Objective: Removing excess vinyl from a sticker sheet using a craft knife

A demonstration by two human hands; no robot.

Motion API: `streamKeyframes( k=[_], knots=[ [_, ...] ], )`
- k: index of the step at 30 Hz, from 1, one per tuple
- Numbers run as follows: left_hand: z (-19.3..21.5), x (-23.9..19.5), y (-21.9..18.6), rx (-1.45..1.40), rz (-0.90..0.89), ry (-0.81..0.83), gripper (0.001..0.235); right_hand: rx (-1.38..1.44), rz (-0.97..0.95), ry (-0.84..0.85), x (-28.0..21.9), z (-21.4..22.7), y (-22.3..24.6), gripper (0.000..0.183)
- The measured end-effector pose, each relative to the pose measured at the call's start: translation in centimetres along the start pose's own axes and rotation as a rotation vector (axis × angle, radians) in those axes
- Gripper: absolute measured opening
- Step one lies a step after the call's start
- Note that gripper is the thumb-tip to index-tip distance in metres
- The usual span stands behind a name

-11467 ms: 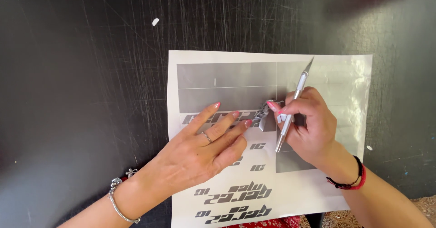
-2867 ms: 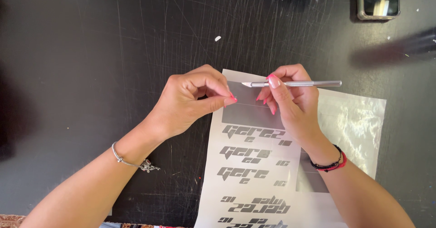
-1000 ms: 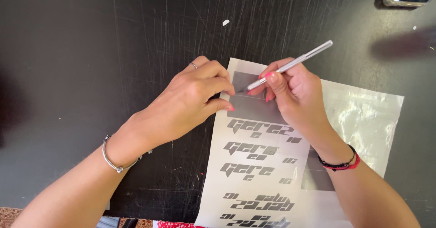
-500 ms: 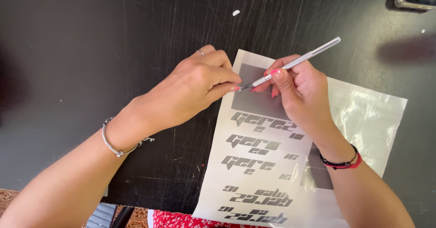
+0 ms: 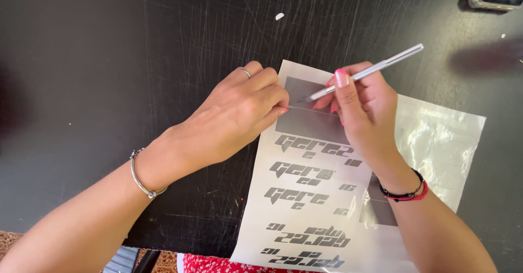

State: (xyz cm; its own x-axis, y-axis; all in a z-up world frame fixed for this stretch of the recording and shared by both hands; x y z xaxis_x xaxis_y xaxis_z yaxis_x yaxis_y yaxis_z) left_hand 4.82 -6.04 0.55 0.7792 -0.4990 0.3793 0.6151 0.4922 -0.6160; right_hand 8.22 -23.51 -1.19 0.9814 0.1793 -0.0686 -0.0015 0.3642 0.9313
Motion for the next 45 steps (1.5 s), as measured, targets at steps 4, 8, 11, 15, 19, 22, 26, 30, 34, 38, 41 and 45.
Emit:
streamKeyframes(
  k=[4, 8, 11, 15, 19, 22, 26, 30, 34, 38, 41, 45],
  knots=[
    [-0.4, -0.1, 0.3, -0.043, 0.058, 0.121, 0.014, -0.001, 0.005, -0.031, 0.1, 0.2, 0.1, 0.028],
    [-0.3, 0.0, 0.1, -0.111, 0.083, 0.19, 0.017, 0.078, -0.059, 0.02, 0.7, 0.6, -0.5, 0.025],
    [-0.4, 0.0, 0.2, -0.132, 0.101, 0.217, 0.019, 0.165, -0.151, 0.077, 1.5, 1.1, -1.1, 0.025],
    [-0.4, 0.0, 0.1, -0.128, 0.085, 0.198, 0.02, 0.478, -0.271, 0.169, 2.5, 2.3, -3.2, 0.014],
    [-0.6, -0.1, -0.1, -0.118, 0.079, 0.192, 0.021, 0.576, -0.316, 0.201, 2.6, 2.9, -3.0, 0.011],
    [-0.6, -0.1, -0.4, -0.094, 0.063, 0.174, 0.021, 0.533, -0.181, 0.28, 2.4, 2.2, -2.0, 0.02],
    [-0.8, -0.1, 0.0, -0.125, 0.119, 0.178, 0.023, 0.152, -0.129, 0.276, 1.6, 1.2, -0.7, 0.013],
    [-0.9, 0.1, -0.3, -0.141, 0.148, 0.202, 0.024, 0.074, -0.111, 0.311, 1.3, 0.8, -0.3, 0.017],
    [-1.2, 0.0, -0.6, -0.157, 0.152, 0.219, 0.024, 0.078, -0.09, 0.31, 1.3, 0.8, -0.3, 0.015],
    [-1.3, 0.0, -0.4, -0.273, 0.234, 0.27, 0.014, 0.032, -0.081, 0.286, 1.3, 0.8, -0.5, 0.013],
    [-1.6, -0.1, -0.9, -0.312, 0.242, 0.292, 0.012, 0.017, -0.084, 0.282, 1.2, 0.8, -0.4, 0.012],
    [-1.4, 0.1, -1.2, -0.306, 0.184, 0.333, 0.013, 0.017, -0.103, 0.284, 1.3, 0.9, -0.4, 0.014]
  ],
)
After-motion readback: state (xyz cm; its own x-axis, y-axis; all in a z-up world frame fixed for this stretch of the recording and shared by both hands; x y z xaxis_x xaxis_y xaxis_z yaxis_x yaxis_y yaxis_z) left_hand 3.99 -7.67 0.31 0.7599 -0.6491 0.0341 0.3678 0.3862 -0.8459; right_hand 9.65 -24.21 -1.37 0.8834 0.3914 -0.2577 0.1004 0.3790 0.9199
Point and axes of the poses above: each hand's wrist, its own x-axis towards the middle knuckle, its own z-axis out of the back of the hand, y = z × x, the point moved 8 cm from there along x, towards the middle knuckle, and after that the axes turned 1 degree about -y, right-handed, at the moved point
